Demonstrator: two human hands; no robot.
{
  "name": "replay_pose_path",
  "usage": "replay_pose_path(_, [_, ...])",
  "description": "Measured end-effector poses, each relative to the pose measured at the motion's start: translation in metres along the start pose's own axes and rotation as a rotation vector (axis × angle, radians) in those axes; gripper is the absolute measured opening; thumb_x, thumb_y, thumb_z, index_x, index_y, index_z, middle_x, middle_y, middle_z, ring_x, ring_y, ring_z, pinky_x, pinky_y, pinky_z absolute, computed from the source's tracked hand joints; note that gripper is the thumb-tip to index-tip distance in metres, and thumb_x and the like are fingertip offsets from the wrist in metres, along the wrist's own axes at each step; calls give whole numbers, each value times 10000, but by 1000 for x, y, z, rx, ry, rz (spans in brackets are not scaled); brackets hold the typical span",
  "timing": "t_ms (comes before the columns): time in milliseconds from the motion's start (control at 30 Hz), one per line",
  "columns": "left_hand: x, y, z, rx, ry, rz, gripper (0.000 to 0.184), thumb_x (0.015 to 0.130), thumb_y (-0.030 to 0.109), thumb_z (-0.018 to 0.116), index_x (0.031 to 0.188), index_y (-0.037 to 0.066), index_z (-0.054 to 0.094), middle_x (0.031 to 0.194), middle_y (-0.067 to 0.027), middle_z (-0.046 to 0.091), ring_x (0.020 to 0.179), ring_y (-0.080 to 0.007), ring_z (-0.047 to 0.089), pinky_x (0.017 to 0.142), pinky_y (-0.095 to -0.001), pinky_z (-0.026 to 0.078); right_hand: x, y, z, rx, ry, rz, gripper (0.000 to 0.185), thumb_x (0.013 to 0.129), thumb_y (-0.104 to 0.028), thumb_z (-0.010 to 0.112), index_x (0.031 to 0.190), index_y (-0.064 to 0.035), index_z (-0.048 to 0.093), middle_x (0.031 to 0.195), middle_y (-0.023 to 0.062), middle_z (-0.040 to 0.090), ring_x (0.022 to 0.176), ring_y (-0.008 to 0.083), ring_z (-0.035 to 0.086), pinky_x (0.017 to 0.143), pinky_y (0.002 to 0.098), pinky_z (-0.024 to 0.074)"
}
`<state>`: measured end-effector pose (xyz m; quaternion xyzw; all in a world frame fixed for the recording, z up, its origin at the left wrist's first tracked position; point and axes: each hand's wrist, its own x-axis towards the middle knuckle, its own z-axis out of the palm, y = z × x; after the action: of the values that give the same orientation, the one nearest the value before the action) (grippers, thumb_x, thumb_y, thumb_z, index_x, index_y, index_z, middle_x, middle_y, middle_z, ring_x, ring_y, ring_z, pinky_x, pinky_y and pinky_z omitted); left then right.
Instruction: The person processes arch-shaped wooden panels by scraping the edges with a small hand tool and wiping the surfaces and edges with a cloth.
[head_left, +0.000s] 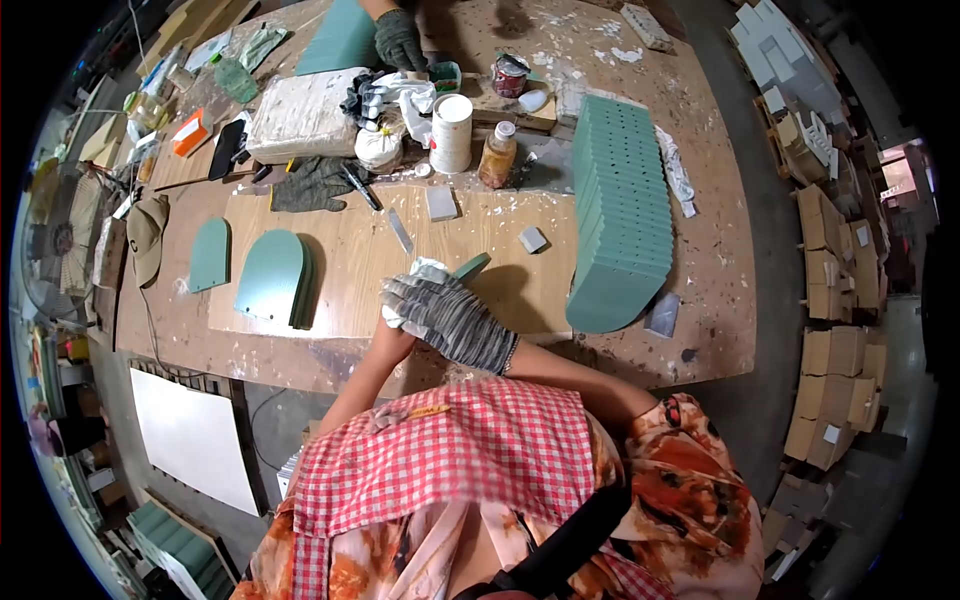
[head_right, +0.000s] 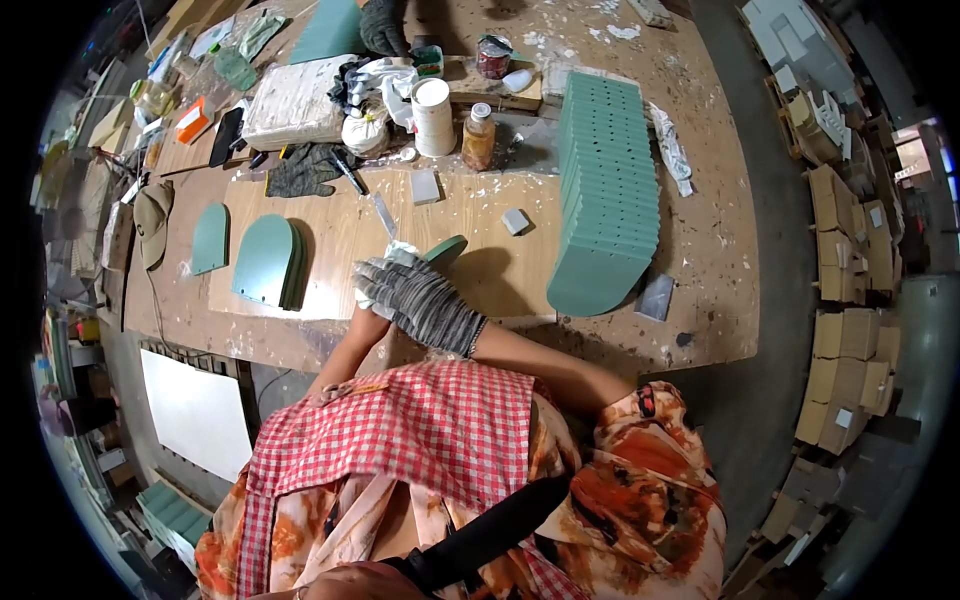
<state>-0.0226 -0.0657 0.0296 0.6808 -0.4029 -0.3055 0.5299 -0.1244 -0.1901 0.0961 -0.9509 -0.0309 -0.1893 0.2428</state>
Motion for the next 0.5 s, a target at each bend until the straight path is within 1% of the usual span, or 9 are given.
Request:
replay_pose_path(67, [1,1,-4,57,-44,3,325,783,49,620,1099,2,563,1054,-142,622,962,-223,608,835,-334,467,4,3,1,6,-61,-24,407,874,-190,507,1270,-96,519,1325,95,500,1236,242,454,1077,410,290])
replay_pose_path(100, [2,1,-5,86,-68,4,347,792,80,631,1120,4,545,1106,-158,605,989,-238,600,840,-349,465,2,9,-3,37,-85,-97,400,875,-175,514,1273,-134,522,1320,83,505,1221,246,468,1062,408,316])
replay_pose_path(133, [4,0,-3,126,-57,93,278,782,64,627,1047,-2,579,1008,-153,636,898,-232,619,790,-349,474,0,14,-8,67,-108,-171,400,876,-161,522,1275,-171,526,1316,70,510,1206,249,483,1046,406,343])
replay_pose_path(167, [7,3,-3,128,-53,94,278,782,64,627,1047,-2,579,1008,-153,636,898,-232,619,790,-349,474,-3,18,-15,68,-108,-175,400,876,-161,522,1275,-171,526,1316,70,510,1206,249,483,1046,406,343])
replay_pose_path(233, [8,8,-3,116,-147,68,196,769,49,621,953,-18,608,878,-139,653,813,-235,632,738,-348,480,-9,26,-28,213,-39,-234,351,883,-161,518,1230,-189,566,1293,48,533,1150,245,525,1034,391,367])
replay_pose_path(267, [6,4,-1,58,-103,10,145,740,16,607,877,-30,617,779,-161,649,746,-289,640,692,-349,478,-10,31,-28,202,-28,-273,384,864,-146,558,1244,-203,558,1297,54,530,1141,261,534,1008,394,404])
replay_pose_path(300, [4,-1,-1,57,-100,8,145,740,16,607,877,-30,617,779,-161,649,746,-289,640,692,-349,478,-13,33,-27,204,-30,-274,384,864,-146,558,1244,-203,558,1297,54,530,1141,261,534,1008,394,404])
replay_pose_path(367, [4,-7,-4,86,-157,-19,161,711,-2,600,869,-32,610,784,-211,633,753,-353,629,677,-353,475,-17,36,-28,296,-21,-255,395,862,-124,562,1247,-211,559,1304,57,526,1164,275,520,1015,394,400])
replay_pose_path(500, [8,-2,-5,116,-179,-22,167,691,-14,594,856,-33,607,781,-240,616,750,-387,616,659,-358,471,-22,40,-36,446,-114,-184,342,880,-127,563,1212,-203,596,1287,63,536,1201,281,492,1052,389,354])
